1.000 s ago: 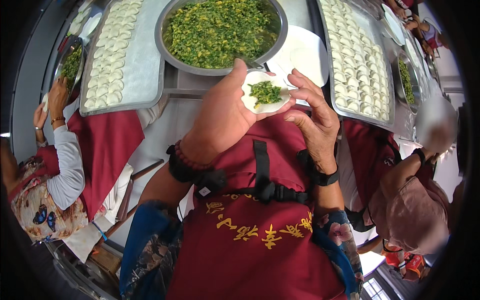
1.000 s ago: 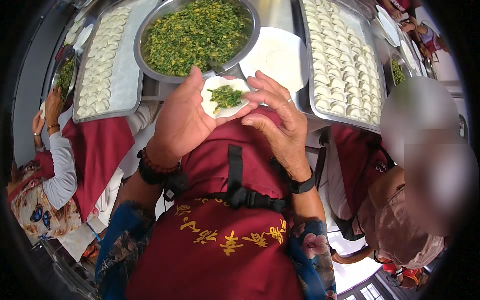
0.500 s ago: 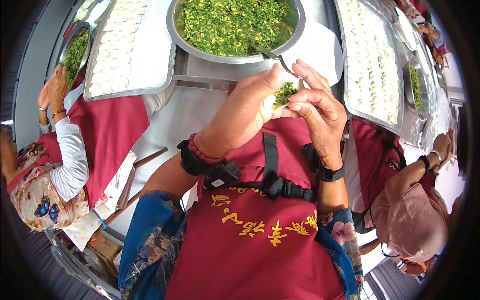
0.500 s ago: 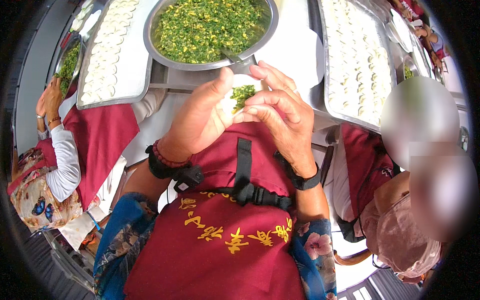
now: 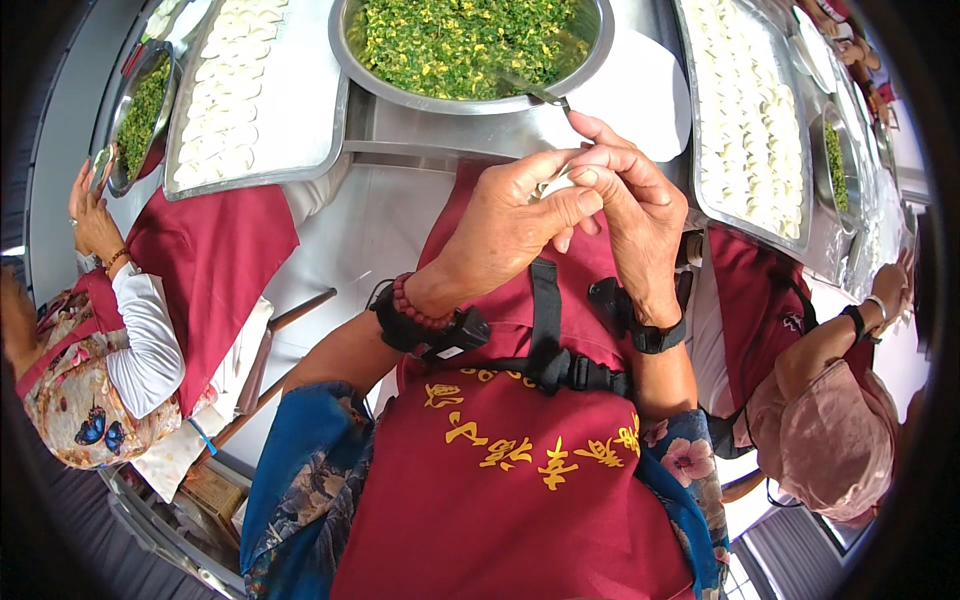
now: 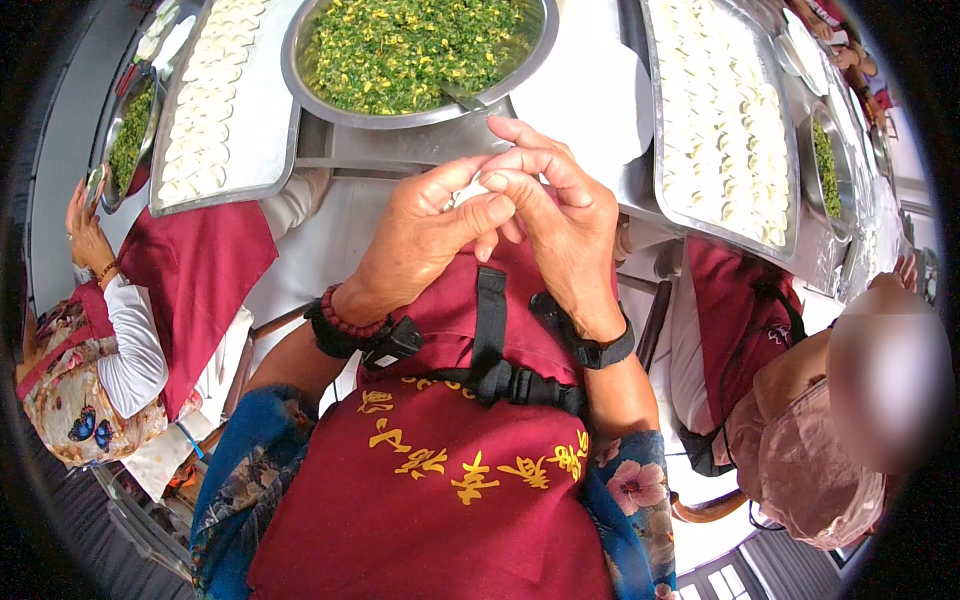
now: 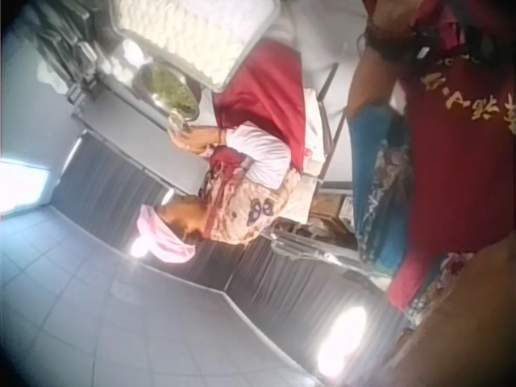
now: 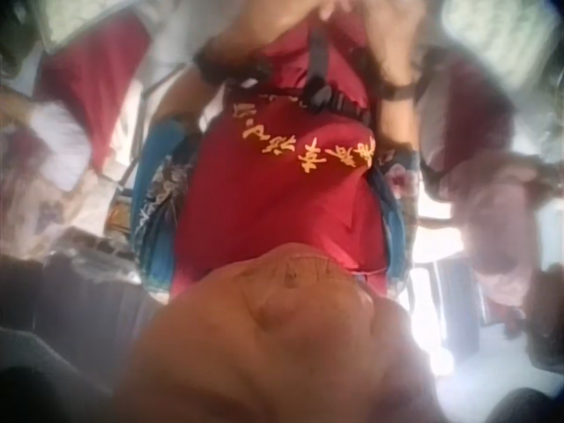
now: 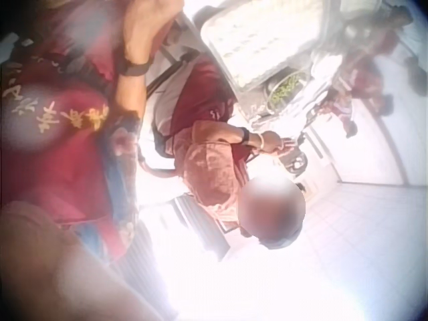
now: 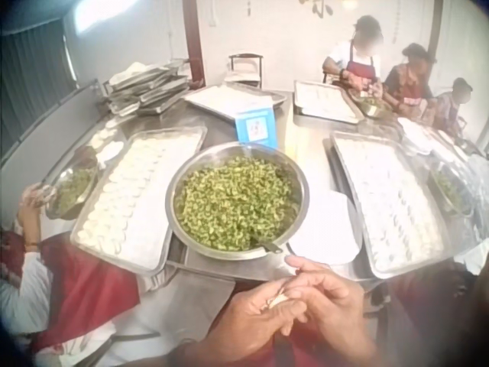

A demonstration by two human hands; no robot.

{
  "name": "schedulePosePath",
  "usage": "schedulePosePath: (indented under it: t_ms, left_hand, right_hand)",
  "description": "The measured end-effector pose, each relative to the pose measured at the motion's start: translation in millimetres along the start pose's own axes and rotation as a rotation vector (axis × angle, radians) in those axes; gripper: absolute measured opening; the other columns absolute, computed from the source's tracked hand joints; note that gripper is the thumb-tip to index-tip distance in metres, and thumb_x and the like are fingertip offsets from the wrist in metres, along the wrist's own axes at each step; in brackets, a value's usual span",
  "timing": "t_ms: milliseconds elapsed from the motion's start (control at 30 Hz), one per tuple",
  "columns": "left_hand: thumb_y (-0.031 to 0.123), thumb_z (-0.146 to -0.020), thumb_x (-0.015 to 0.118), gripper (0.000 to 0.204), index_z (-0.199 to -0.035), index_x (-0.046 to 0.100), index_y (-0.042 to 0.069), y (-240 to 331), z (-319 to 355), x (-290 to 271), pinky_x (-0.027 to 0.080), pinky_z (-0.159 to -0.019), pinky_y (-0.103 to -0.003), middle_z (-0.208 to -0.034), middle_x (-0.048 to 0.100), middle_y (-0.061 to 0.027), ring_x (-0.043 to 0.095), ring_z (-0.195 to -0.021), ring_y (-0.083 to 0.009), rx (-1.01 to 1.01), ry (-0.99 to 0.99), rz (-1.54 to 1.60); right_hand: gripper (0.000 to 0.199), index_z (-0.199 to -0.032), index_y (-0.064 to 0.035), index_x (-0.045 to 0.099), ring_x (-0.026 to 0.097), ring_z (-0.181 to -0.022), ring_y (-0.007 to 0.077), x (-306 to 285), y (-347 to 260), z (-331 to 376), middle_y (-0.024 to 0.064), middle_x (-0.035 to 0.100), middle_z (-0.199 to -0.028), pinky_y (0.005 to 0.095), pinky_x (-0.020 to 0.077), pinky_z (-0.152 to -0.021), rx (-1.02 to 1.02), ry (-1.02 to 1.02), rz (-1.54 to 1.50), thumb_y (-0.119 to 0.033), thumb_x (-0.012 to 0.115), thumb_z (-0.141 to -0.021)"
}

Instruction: The person places green vegetable filling onto a circular piece of dough using a spoon, then folds the dough and pinches the edges together by hand to create a dumpling.

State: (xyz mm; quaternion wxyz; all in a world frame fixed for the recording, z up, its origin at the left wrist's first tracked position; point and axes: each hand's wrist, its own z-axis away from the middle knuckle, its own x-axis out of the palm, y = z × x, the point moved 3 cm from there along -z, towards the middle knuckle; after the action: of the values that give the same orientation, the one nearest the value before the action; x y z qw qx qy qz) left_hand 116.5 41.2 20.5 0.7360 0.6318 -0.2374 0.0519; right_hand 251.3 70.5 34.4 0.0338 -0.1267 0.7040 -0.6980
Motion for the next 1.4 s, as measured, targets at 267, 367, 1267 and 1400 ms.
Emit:
schedulePosePath:
  t_ms: [267, 367, 1267, 1400]
  left_hand:
    - [0.016, -0.100, 0.054, 0.036, -0.130, 0.053, -0.006, -6.0, 4.0, -9.8, 0.042, -0.061, -0.020, -0.097, 0.065, -0.0092, 0.056, -0.074, -0.0084, 0.077, 0.118, 0.074]
    - [0.015, -0.100, 0.054, 0.040, -0.133, 0.051, -0.007, -5.1, 7.9, -12.3, 0.042, -0.062, -0.021, -0.106, 0.064, -0.0116, 0.056, -0.080, -0.0102, 0.163, 0.173, 0.189]
    - [0.008, -0.099, 0.054, 0.030, -0.127, 0.056, -0.004, -12.1, 7.2, -0.5, 0.047, -0.064, -0.025, -0.137, 0.052, -0.0160, 0.061, -0.087, -0.0162, 0.375, 0.181, 0.198]
    - [0.007, -0.099, 0.055, 0.031, -0.127, 0.055, -0.005, -15.6, 8.3, -1.1, 0.049, -0.065, -0.026, -0.134, 0.054, -0.0152, 0.063, -0.088, -0.0176, 0.378, 0.204, 0.155]
  right_hand:
    - [0.033, -0.121, 0.0034, 0.062, 0.063, -0.102, 0.0157, 4.4, -0.6, -4.4, 0.0164, 0.062, -0.126, 0.0263, 0.0500, -0.089, -0.033, 0.036, -0.189, -0.001, 0.066, -0.089]
    - [0.044, -0.130, 0.0052, 0.055, 0.062, -0.110, 0.0179, -0.8, 1.7, 4.9, 0.0161, 0.063, -0.124, 0.0287, 0.0483, -0.095, 0.051, 0.079, -0.092, -0.002, 0.067, -0.088]
    - [0.022, -0.109, 0.0028, 0.059, 0.057, -0.069, 0.0134, 8.2, 12.4, 8.3, 0.0155, 0.066, -0.107, 0.0285, 0.0549, -0.060, 0.034, 0.035, -0.428, 0.003, 0.066, -0.088]
    - [0.021, -0.107, 0.0020, 0.060, 0.062, -0.083, 0.0163, 3.5, 16.5, 6.7, 0.0193, 0.064, -0.118, 0.0293, 0.0555, -0.071, 0.003, -0.011, -0.398, 0.004, 0.067, -0.087]
